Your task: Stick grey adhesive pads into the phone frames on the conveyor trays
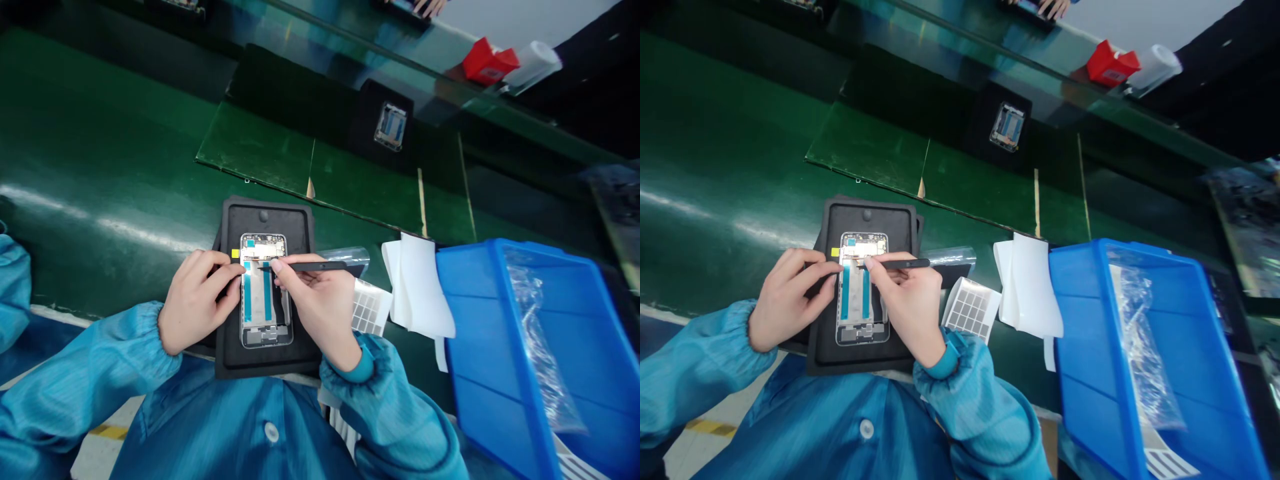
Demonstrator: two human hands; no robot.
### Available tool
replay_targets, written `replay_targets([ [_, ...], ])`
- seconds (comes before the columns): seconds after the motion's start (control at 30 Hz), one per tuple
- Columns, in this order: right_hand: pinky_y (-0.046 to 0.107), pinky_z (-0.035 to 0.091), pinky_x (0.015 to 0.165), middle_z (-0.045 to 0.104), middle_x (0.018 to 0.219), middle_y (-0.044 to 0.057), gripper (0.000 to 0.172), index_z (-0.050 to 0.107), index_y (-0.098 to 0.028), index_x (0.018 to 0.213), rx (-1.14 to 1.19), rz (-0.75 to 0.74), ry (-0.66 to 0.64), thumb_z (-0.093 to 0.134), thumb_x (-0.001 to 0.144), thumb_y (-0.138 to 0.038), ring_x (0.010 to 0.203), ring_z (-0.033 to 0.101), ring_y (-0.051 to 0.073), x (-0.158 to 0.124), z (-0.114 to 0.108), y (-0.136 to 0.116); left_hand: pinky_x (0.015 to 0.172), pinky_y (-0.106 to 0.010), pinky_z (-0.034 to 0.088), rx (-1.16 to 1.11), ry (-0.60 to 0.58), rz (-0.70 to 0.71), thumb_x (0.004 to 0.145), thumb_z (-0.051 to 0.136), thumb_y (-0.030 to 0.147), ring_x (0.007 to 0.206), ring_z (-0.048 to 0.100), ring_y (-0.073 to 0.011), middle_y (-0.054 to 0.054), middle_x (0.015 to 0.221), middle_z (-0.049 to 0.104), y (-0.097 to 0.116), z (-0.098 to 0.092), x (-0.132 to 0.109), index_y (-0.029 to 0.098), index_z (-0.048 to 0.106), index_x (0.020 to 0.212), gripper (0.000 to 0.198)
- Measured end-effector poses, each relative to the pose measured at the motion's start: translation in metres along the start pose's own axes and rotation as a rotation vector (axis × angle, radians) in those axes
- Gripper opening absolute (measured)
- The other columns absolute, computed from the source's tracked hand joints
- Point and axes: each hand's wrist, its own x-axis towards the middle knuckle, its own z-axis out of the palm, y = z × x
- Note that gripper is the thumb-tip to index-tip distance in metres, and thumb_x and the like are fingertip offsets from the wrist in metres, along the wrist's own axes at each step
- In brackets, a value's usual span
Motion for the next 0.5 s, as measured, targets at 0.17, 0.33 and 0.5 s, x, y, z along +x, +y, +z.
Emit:
replay_targets([
  [0.17, 0.026, 0.058, 0.055, 0.076, 0.071, 0.003, 0.018, 0.075, -0.018, 0.079, -0.004, -0.018, 0.007, 0.081, 0.076, -0.035, 0.059, 0.07, 0.017, 0.0001, 0.0006, 0.0014, 0.077, -0.037, 0.049, -0.001, 0.003, 0.01, 0.091, 0.058, 0.014, 0.088, 0.057, -0.0215, -0.008, 0.095, 0.061, 0.0009, -0.0012, 0.0007, 0.015, 0.067, 0.104, 0.015],
  [0.33, 0.026, 0.059, 0.057, 0.076, 0.074, 0.003, 0.017, 0.075, -0.019, 0.08, -0.022, -0.029, 0.007, 0.081, 0.077, -0.035, 0.061, 0.07, 0.016, 0.0003, 0.0003, 0.0038, 0.076, -0.036, 0.048, 0.009, 0.005, 0.014, 0.092, 0.058, 0.014, 0.086, 0.056, -0.021, -0.008, 0.094, 0.061, 0.0021, -0.0018, 0.002, 0.014, 0.068, 0.102, 0.014],
  [0.5, 0.027, 0.06, 0.058, 0.076, 0.074, 0.003, 0.017, 0.075, -0.019, 0.081, -0.043, -0.038, 0.002, 0.08, 0.078, -0.035, 0.061, 0.071, 0.017, 0.0001, -0.0001, 0.005, 0.073, -0.038, 0.047, 0.137, -0.084, 0.094, 0.095, 0.056, 0.023, 0.086, 0.054, -0.0236, -0.011, 0.098, 0.061, -0.0005, -0.0059, 0.0043, 0.016, 0.067, 0.115, 0.025],
])
